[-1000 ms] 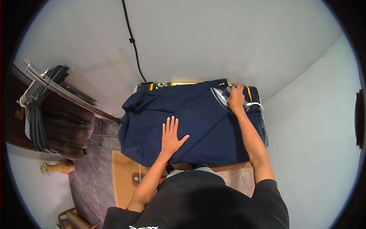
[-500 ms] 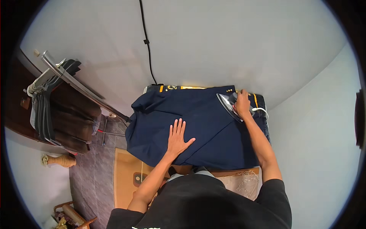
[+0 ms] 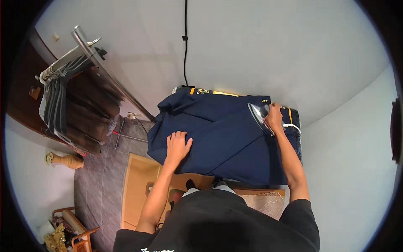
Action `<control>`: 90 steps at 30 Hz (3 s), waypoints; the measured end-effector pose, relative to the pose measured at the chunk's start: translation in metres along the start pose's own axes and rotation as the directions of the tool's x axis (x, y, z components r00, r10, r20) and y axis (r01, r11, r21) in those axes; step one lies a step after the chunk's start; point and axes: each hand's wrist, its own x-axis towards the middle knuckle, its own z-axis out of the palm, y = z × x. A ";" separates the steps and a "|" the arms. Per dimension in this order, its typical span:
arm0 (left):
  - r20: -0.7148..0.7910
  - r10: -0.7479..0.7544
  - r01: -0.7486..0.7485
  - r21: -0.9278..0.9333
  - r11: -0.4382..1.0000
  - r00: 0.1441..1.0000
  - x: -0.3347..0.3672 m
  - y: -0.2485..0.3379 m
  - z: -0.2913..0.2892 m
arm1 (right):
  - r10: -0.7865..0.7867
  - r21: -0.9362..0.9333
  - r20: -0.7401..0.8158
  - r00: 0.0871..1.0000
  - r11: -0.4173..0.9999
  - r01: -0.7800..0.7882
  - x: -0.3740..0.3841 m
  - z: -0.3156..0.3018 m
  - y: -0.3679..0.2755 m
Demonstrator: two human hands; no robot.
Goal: Ironing a dark blue button-down shirt on an ironing surface.
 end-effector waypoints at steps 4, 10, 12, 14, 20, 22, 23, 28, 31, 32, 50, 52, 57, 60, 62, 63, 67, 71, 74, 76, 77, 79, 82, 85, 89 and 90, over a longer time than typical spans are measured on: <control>0.072 -0.107 0.103 0.063 0.993 0.992 0.006 -0.025 0.002 | -0.056 0.011 0.035 0.998 0.998 0.056 -0.001 0.007 -0.009; 0.140 -0.159 0.162 -0.012 0.987 0.977 0.010 -0.042 0.008 | -0.242 0.088 0.107 0.964 0.968 0.233 -0.038 0.008 -0.054; 0.170 -0.171 0.176 -0.018 0.984 0.971 0.016 -0.049 0.010 | -0.281 0.055 0.129 0.951 0.960 0.276 -0.038 0.013 -0.063; 0.224 -0.216 0.242 -0.099 0.965 0.950 0.020 -0.053 0.008 | -0.170 -0.041 0.055 0.984 0.984 0.172 -0.038 0.020 -0.079; 0.331 -0.277 0.354 -0.202 0.913 0.902 0.024 -0.056 0.002 | -0.385 0.182 0.213 0.898 0.919 0.351 -0.070 0.005 -0.127; 0.339 -0.274 0.357 -0.211 0.910 0.900 0.027 -0.057 0.003 | -0.352 0.082 0.171 0.920 0.936 0.343 -0.071 0.013 -0.139; 0.343 -0.274 0.356 -0.206 0.911 0.899 0.028 -0.056 0.001 | -0.351 0.081 0.173 0.920 0.936 0.342 -0.072 0.015 -0.145; 0.367 -0.283 0.379 -0.222 0.899 0.886 0.028 -0.060 0.004 | -0.389 0.154 0.171 0.905 0.918 0.366 -0.095 0.014 -0.169; 0.406 -0.264 0.383 -0.249 0.890 0.875 0.037 -0.062 0.004 | -0.454 0.122 0.134 0.881 0.890 0.440 -0.101 0.016 -0.171; 0.413 -0.261 0.389 -0.262 0.883 0.872 0.038 -0.066 0.005 | -0.428 0.096 0.082 0.900 0.902 0.420 -0.101 0.014 -0.178; 0.444 -0.118 0.309 -0.389 0.868 0.888 0.041 -0.092 0.028 | -0.731 0.349 0.285 0.620 0.682 0.643 -0.132 -0.005 -0.229; 0.432 -0.140 0.319 -0.374 0.871 0.891 0.040 -0.086 0.023 | -0.726 0.220 0.249 0.641 0.687 0.693 -0.123 -0.003 -0.221; 0.400 -0.148 0.300 -0.349 0.888 0.904 0.042 -0.087 0.024 | -0.714 0.254 0.287 0.638 0.699 0.668 -0.137 -0.003 -0.229; 0.405 -0.129 0.279 -0.338 0.899 0.905 0.043 -0.091 0.029 | -0.835 0.302 0.301 0.460 0.541 0.785 -0.140 -0.002 -0.216; 0.389 -0.117 0.262 -0.345 0.901 0.914 0.042 -0.093 0.030 | -0.823 0.216 0.272 0.499 0.557 0.802 -0.133 -0.004 -0.209; 0.375 -0.119 0.256 -0.340 0.905 0.919 0.042 -0.094 0.031 | -0.773 0.160 0.242 0.586 0.628 0.762 -0.131 -0.002 -0.207; 0.376 -0.134 0.264 -0.320 0.910 0.917 0.046 -0.095 0.032 | -0.658 0.160 0.183 0.730 0.753 0.639 -0.147 -0.006 -0.214; 0.416 -0.117 0.266 -0.319 0.910 0.902 0.047 -0.098 0.032 | -0.802 0.276 0.293 0.521 0.593 0.757 -0.138 -0.019 -0.198; 0.405 -0.115 0.268 -0.345 0.899 0.907 0.044 -0.099 0.034 | -0.765 0.171 0.258 0.590 0.637 0.752 -0.131 -0.018 -0.183; 0.414 -0.141 0.299 -0.347 0.889 0.899 0.044 -0.097 0.033 | -0.618 0.103 0.242 0.748 0.783 0.614 -0.134 -0.008 -0.178; 0.398 -0.143 0.288 -0.331 0.899 0.906 0.043 -0.095 0.033 | -0.604 0.152 0.223 0.765 0.797 0.584 -0.144 -0.007 -0.178; 0.385 -0.146 0.279 -0.316 0.907 0.911 0.041 -0.095 0.033 | -0.683 0.197 0.265 0.681 0.730 0.655 -0.152 -0.009 -0.172; 0.391 -0.126 0.262 -0.317 0.912 0.912 0.038 -0.098 0.031 | -0.741 0.250 0.311 0.595 0.667 0.701 -0.154 -0.016 -0.166; 0.427 -0.150 0.312 -0.340 0.887 0.892 0.038 -0.100 0.030 | -0.571 0.039 0.204 0.795 0.816 0.576 -0.144 -0.006 -0.153; 0.415 -0.121 0.292 -0.378 0.878 0.902 0.044 -0.092 0.023 | -0.379 0.003 0.117 0.918 0.925 0.381 -0.133 -0.006 -0.160; 0.417 -0.107 0.280 -0.381 0.881 0.903 0.044 -0.094 0.025 | -0.412 0.041 0.093 0.907 0.911 0.410 -0.131 -0.007 -0.171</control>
